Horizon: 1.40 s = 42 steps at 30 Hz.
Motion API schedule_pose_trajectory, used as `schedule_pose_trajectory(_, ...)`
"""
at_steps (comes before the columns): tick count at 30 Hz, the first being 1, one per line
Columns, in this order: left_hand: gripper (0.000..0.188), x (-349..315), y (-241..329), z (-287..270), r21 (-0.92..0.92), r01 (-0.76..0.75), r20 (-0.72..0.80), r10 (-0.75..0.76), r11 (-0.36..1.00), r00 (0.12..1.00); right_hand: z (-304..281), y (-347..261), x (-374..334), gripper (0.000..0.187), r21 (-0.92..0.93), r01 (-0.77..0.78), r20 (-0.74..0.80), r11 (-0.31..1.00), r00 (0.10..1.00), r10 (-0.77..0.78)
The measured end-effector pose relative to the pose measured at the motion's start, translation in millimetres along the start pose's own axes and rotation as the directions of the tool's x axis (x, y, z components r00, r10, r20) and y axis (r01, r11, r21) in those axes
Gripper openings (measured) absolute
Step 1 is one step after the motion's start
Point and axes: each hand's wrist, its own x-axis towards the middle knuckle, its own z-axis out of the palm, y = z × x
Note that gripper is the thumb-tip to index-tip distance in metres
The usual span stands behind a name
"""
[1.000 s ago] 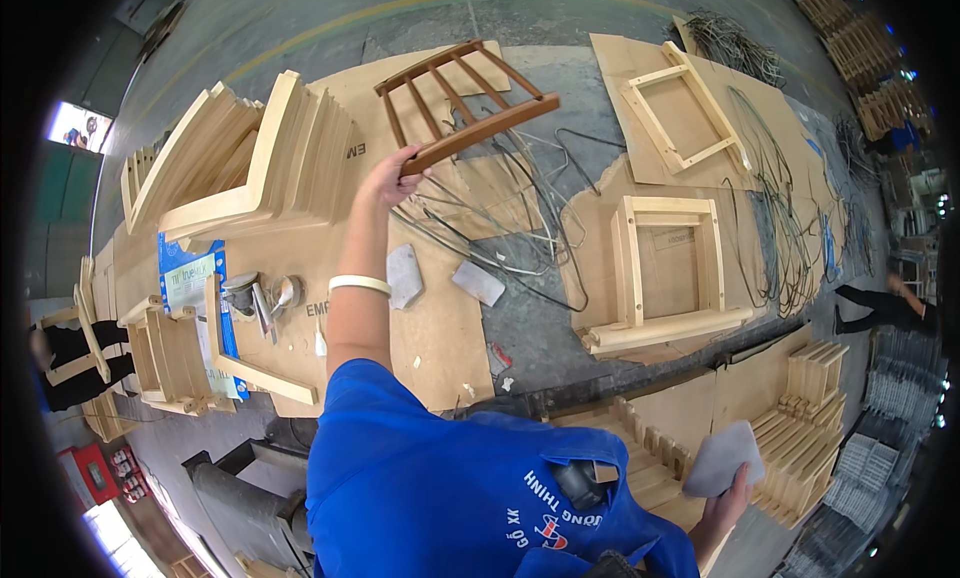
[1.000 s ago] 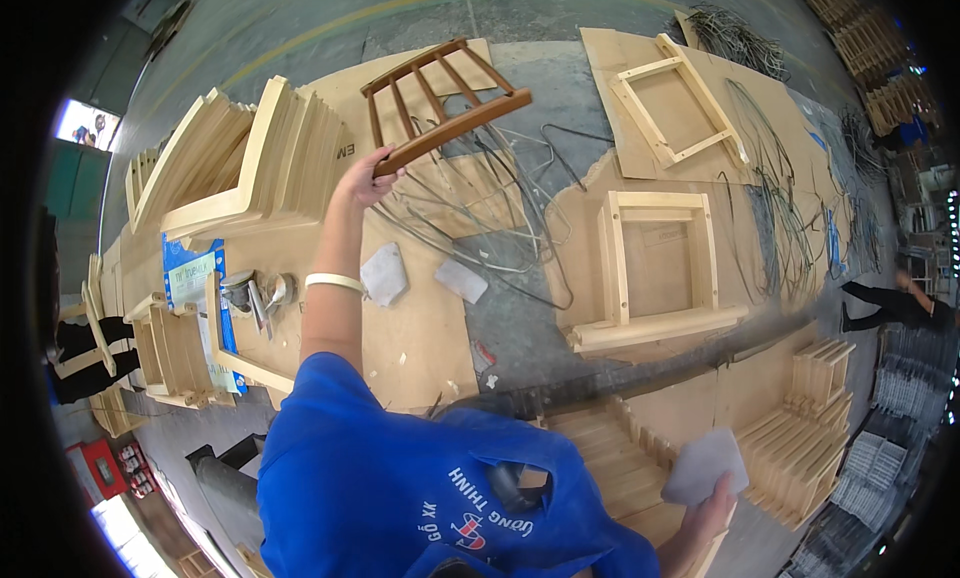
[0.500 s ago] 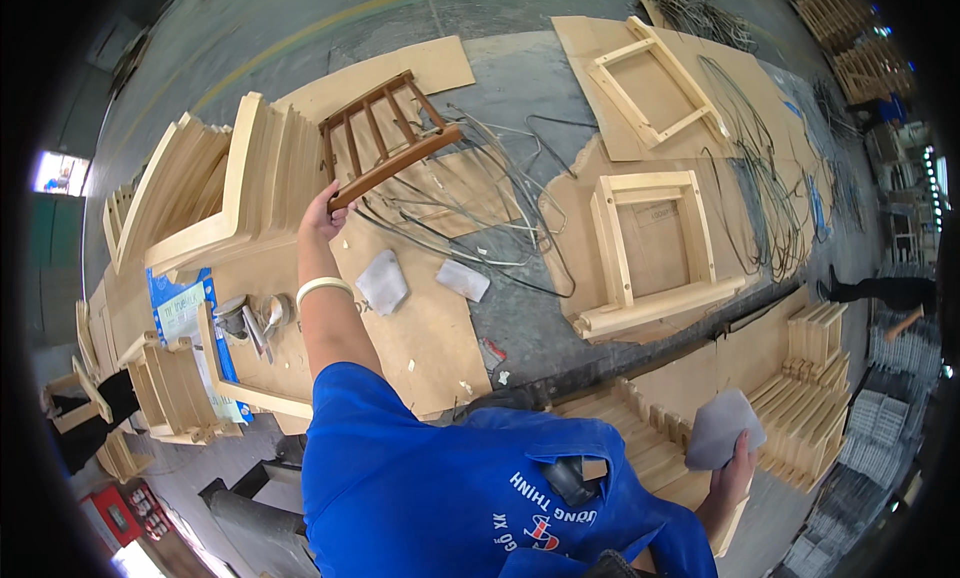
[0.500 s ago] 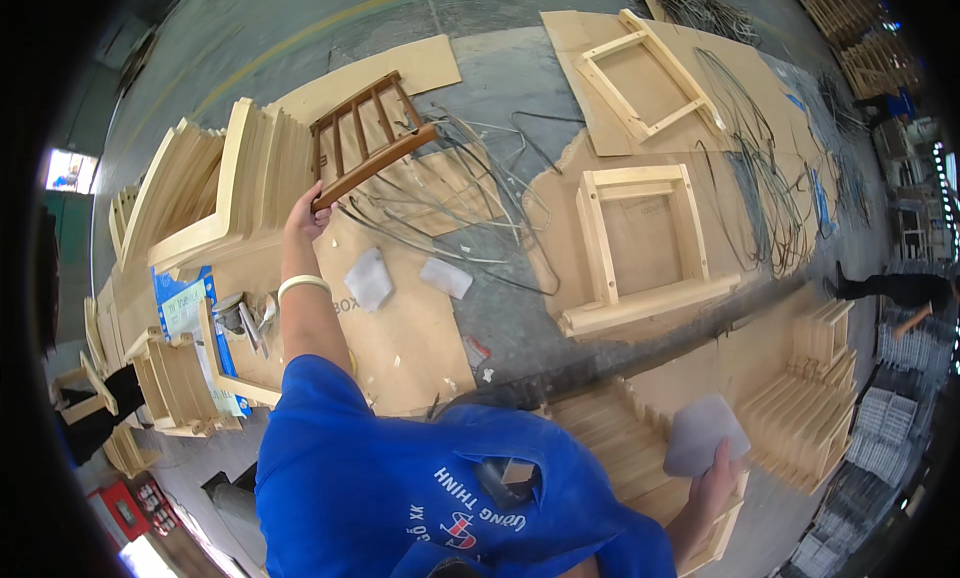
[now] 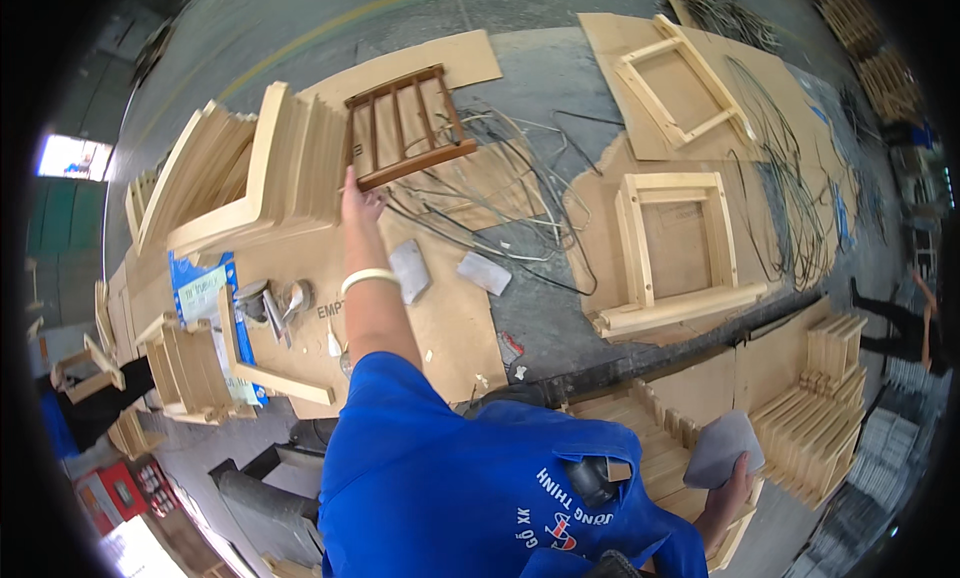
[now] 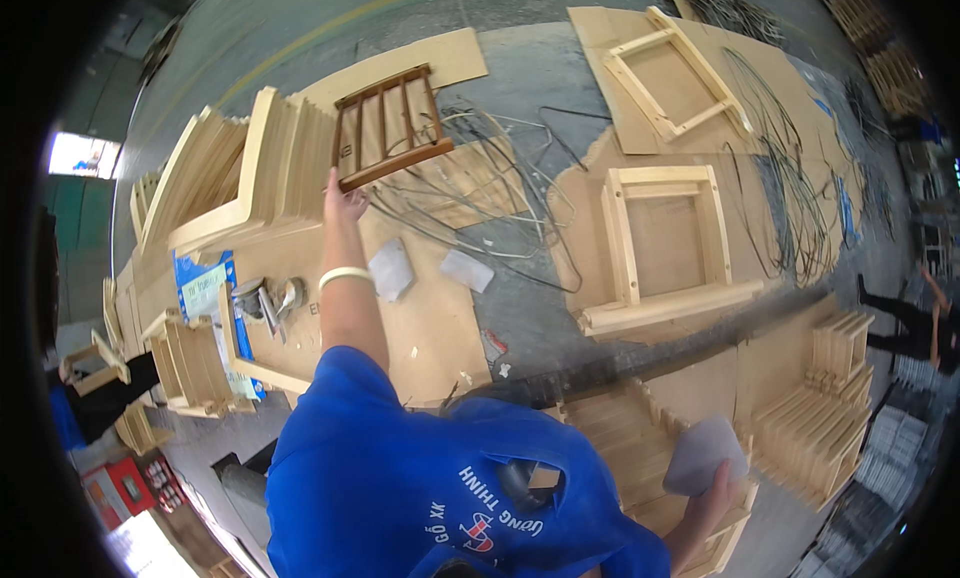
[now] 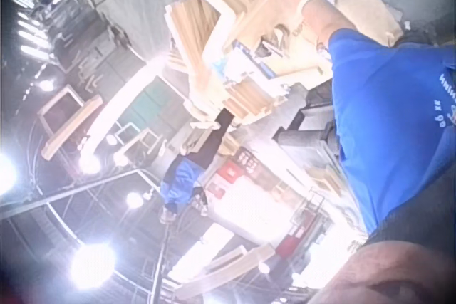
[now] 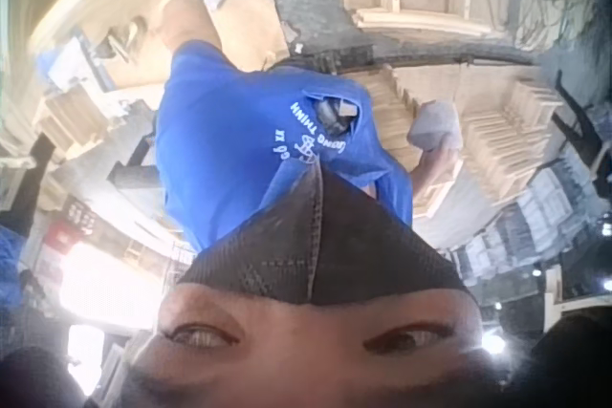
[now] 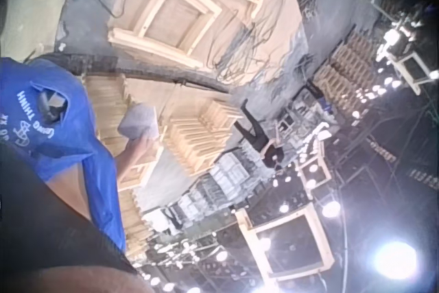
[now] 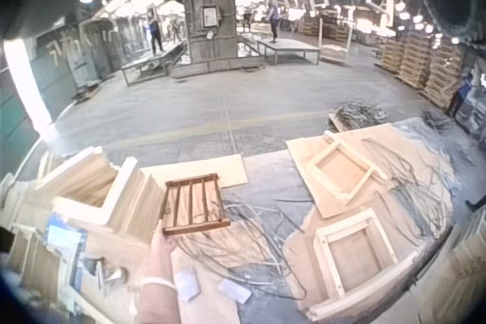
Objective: The person sands multiple wooden chair frames using a sanding block. They pick up each frame, sand all sides, flip the frame, and place it on a stack. The person repeats this process for several frames throughout the clip.
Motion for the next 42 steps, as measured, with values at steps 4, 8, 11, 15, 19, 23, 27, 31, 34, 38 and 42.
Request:
schedule_pose_trajectory(4, 0.034, -2.2, -14.2, 55.8, -0.394, -0.217, -0.087, 0.198, 0.893, 0.976, 14.2, -1.3, 8.7, 0.05, 0.017, -0.024, 0.047, 1.0, 0.999, 0.024)
schedule_pose_trajectory(8, 0.033, -32.8, -5.4, 102.5, -0.457, -0.087, 0.038, 0.117, 0.885, 0.992, 29.8, -5.7, 10.1, 0.049, -0.002, -0.016, 0.087, 1.0, 0.996, 0.016)
schedule_pose_trajectory(11, 0.027, -61.3, -0.1, 112.4, -0.415, -0.151, 0.071, 0.197, 0.897, 0.978, 39.7, -9.5, 8.0, 0.048, -0.033, -0.002, 0.132, 0.999, 0.991, 0.006)
schedule_pose_trajectory(15, 0.025, -96.7, 29.7, 51.5, -0.337, -0.086, 0.345, 0.208, 0.938, 0.915, 49.2, -13.6, 9.6, 0.047, -0.091, 0.015, 0.161, 0.996, 0.987, -0.001)
schedule_pose_trajectory(19, 0.023, -135.7, 54.2, -55.7, -0.242, -0.138, 0.329, 0.215, 0.96, 0.92, 57.0, -12.7, 18.0, 0.049, -0.116, -0.02, 0.193, 0.993, 0.98, 0.043)
schedule_pose_trajectory(23, 0.024, -175.4, 61.8, -182.7, -0.122, -0.207, 0.442, 0.239, 0.971, 0.864, 69.4, -7.9, 30.5, 0.047, -0.167, -0.007, 0.228, 0.986, 0.972, 0.046)
schedule_pose_trajectory(27, 0.021, -219.6, 54.4, -289.4, -0.062, -0.216, 0.3, 0.224, 0.974, 0.927, 88.3, -5.3, 40.3, 0.041, -0.147, -0.006, 0.309, 0.989, 0.95, 0.051)
schedule_pose_trajectory(31, 0.013, -262.3, 44.7, -348.6, -0.026, -0.215, 0.239, 0.215, 0.976, 0.947, 107.9, -3.2, 46.5, 0.042, -0.145, 0.006, 0.431, 0.989, 0.901, 0.058)
schedule_pose_trajectory(34, 0.014, -279.8, 31.0, -364.6, -0.081, -0.216, 0.231, 0.23, 0.973, 0.946, 115.9, 3.6, 49.9, 0.047, -0.13, 0.012, 0.451, 0.991, 0.891, 0.048)
schedule_pose_trajectory(38, 0.014, -267.5, -21.9, -347.5, -0.2, -0.187, 0.204, 0.228, 0.962, 0.952, 112.2, 15.7, 54.7, 0.045, -0.142, 0.047, 0.539, 0.989, 0.842, 0.037)
schedule_pose_trajectory(42, 0.012, -234.5, -79.7, -305.9, -0.395, -0.169, 0.293, 0.298, 0.903, 0.909, 93.8, 21.7, 53.4, 0.044, -0.143, 0.031, 0.555, 0.989, 0.83, 0.055)
